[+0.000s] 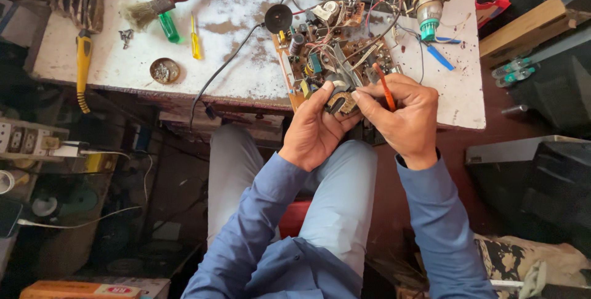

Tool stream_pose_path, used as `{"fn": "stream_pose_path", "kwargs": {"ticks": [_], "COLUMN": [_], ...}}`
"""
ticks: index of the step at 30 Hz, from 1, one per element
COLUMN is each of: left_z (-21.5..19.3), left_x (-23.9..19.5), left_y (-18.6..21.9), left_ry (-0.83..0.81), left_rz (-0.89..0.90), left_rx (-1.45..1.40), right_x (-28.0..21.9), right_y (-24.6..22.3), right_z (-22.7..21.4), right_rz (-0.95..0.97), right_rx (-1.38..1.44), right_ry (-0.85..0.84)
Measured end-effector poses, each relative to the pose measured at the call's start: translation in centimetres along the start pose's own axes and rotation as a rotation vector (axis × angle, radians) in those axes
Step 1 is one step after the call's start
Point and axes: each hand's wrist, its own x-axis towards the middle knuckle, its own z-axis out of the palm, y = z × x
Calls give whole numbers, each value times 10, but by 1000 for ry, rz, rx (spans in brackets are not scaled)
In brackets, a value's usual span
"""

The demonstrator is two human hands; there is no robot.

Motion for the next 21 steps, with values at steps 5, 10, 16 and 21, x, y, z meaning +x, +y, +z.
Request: {"fn": "stream_pose_path", "kwargs": {"ticks": [5, 10, 16, 21], "left_z": [1, 2, 10, 21], "left_x": [-2, -4, -6, -6], "left_y": [-2, -4, 1, 9], "left_ry": [31, 9, -29, -36], "left_rz": [25, 0, -46, -38], "left_rx": [77, 42, -10, -31], "right_x": [0, -3, -13, -39], "right_y": [-2, 10, 13, -11], "right_z": [1, 0, -5, -1], "right_rz": [-16, 131, 229, 236], "right_rx": [-97, 256, 288, 38], "right_ry": [10, -48, 142, 245]}}
